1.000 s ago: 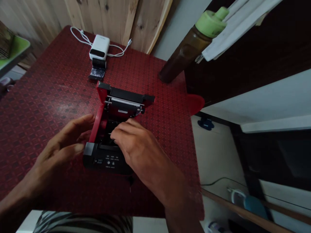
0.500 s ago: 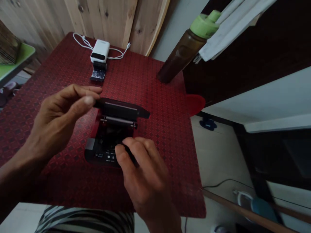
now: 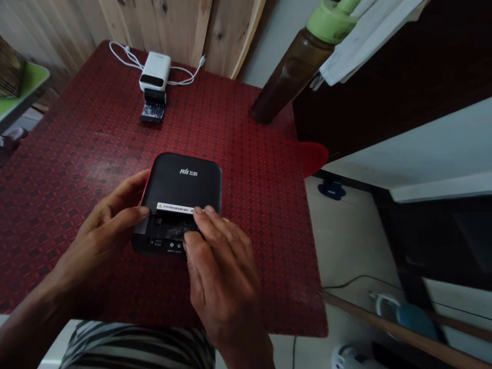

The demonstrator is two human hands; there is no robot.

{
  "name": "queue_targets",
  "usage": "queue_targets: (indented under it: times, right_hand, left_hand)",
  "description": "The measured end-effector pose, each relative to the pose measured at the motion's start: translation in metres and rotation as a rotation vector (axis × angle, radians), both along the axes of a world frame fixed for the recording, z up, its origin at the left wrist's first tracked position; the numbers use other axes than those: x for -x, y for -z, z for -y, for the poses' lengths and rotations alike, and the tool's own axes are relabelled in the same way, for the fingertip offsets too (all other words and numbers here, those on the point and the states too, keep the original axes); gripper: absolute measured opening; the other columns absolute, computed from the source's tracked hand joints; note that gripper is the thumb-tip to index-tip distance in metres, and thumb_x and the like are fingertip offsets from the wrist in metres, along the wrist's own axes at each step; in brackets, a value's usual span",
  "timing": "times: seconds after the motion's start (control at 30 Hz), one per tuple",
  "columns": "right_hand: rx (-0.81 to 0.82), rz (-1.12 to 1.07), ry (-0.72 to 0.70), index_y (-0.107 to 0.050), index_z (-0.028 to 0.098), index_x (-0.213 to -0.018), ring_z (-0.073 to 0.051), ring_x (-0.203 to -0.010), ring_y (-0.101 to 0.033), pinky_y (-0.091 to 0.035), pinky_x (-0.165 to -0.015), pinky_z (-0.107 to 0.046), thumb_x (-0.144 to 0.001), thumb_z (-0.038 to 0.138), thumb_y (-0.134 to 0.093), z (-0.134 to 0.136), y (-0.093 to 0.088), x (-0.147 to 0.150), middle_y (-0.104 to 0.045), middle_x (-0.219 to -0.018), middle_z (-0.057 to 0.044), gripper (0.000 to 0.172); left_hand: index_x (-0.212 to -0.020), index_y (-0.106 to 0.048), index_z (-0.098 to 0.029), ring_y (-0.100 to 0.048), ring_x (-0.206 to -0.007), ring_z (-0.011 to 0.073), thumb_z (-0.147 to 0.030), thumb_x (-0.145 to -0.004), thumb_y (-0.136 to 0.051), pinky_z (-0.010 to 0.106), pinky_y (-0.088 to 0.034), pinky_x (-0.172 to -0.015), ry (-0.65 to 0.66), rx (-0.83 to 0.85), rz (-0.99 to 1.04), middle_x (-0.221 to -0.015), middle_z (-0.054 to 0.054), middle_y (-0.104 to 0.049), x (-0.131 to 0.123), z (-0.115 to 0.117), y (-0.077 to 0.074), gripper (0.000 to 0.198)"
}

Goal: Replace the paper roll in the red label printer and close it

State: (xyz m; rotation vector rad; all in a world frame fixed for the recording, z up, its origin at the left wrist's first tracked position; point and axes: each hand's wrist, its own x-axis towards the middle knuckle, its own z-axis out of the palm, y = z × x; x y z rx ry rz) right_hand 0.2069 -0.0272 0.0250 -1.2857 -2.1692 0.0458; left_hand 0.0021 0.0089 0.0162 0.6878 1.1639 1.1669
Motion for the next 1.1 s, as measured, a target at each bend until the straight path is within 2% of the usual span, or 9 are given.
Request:
queue_targets:
  times: [0.13, 0.37, 0.47, 0.57, 0.67, 0.77, 0.93, 1.1]
  right_hand:
    - [0.007, -0.009, 0.018, -0.072, 0.027, -0.128, -0.026, -0.135, -0.085, -0.066, -0.119, -0.042, -0.112, 0.004, -0.067, 0.0, 0.0, 0.0, -0.09, -0.139, -0.007, 0.027]
    - [-0.014, 0.035, -0.057, -0.075, 0.015, -0.128, -0.023, -0.137, -0.083, -0.059, -0.128, -0.036, -0.113, 0.007, -0.07, -0.004, 0.002, -0.007, -0.089, -0.139, -0.014, 0.018]
    - [-0.005, -0.032, -0.065, -0.074, 0.01, -0.136, -0.023, -0.142, -0.08, -0.06, -0.128, -0.036, -0.113, 0.007, -0.069, -0.001, 0.004, -0.009, -0.088, -0.141, -0.017, 0.023]
    - [-0.039, -0.14, -0.008, -0.073, 0.007, -0.144, -0.023, -0.142, -0.08, -0.063, -0.124, -0.035, -0.11, 0.005, -0.072, 0.007, 0.008, -0.013, -0.087, -0.141, -0.018, 0.034]
    - [-0.096, -0.199, 0.12, -0.075, 0.011, -0.145, -0.023, -0.129, -0.085, -0.068, -0.114, -0.034, -0.106, 0.005, -0.077, 0.016, 0.015, -0.019, -0.089, -0.133, -0.014, 0.039]
    - [-0.061, -0.211, 0.221, -0.075, 0.017, -0.149, -0.024, -0.122, -0.087, -0.072, -0.108, -0.036, -0.109, 0.012, -0.077, 0.024, 0.024, -0.022, -0.09, -0.133, -0.011, 0.041]
    - [0.06, -0.288, 0.272, -0.075, 0.025, -0.154, -0.027, -0.122, -0.088, -0.074, -0.104, -0.04, -0.113, 0.02, -0.072, 0.031, 0.033, -0.02, -0.088, -0.138, -0.009, 0.042]
    - [0.089, -0.321, 0.286, -0.074, 0.027, -0.156, -0.026, -0.12, -0.088, -0.074, -0.104, -0.04, -0.112, 0.022, -0.073, 0.032, 0.037, -0.018, -0.089, -0.137, -0.007, 0.044]
  left_hand:
    - [-0.157, -0.071, -0.023, -0.06, -0.163, 0.0397, -0.025, -0.084, -0.085, 0.052, -0.05, -0.136, 0.001, 0.0, -0.014, -0.167, 0.01, -0.073, 0.002, -0.001, -0.001, 0.074]
    - [-0.155, -0.074, -0.024, -0.066, -0.157, 0.0408, -0.027, -0.086, -0.087, 0.05, -0.06, -0.126, -0.009, -0.035, -0.08, -0.165, 0.009, -0.075, 0.0, -0.002, 0.003, 0.071]
    - [-0.156, -0.076, -0.029, -0.065, -0.159, 0.0403, -0.031, -0.09, -0.089, 0.052, -0.058, -0.129, -0.013, -0.031, -0.081, -0.168, 0.006, -0.073, 0.004, 0.005, 0.01, 0.067]
    - [-0.156, -0.078, -0.038, -0.062, -0.162, 0.0395, -0.04, -0.098, -0.09, 0.051, -0.057, -0.131, 0.015, -0.026, -0.036, -0.169, 0.001, -0.072, 0.011, 0.015, 0.018, 0.059]
    - [-0.154, -0.08, -0.044, -0.064, -0.16, 0.0416, -0.044, -0.098, -0.092, 0.052, -0.063, -0.123, 0.054, -0.042, -0.027, -0.172, -0.002, -0.07, 0.017, 0.021, 0.022, 0.058]
    - [-0.154, -0.08, -0.043, -0.067, -0.158, 0.043, -0.043, -0.095, -0.094, 0.054, -0.063, -0.124, 0.054, -0.036, -0.022, -0.171, -0.001, -0.071, 0.019, 0.02, 0.019, 0.06]
    - [-0.151, -0.081, -0.04, -0.07, -0.154, 0.0452, -0.044, -0.093, -0.095, 0.055, -0.069, -0.115, 0.064, -0.036, -0.081, -0.164, 0.002, -0.076, 0.016, 0.017, 0.01, 0.061]
    - [-0.151, -0.081, -0.039, -0.068, -0.157, 0.0416, -0.04, -0.096, -0.092, 0.049, -0.07, -0.112, 0.04, -0.037, -0.092, -0.164, 0.001, -0.076, 0.012, 0.019, 0.007, 0.056]
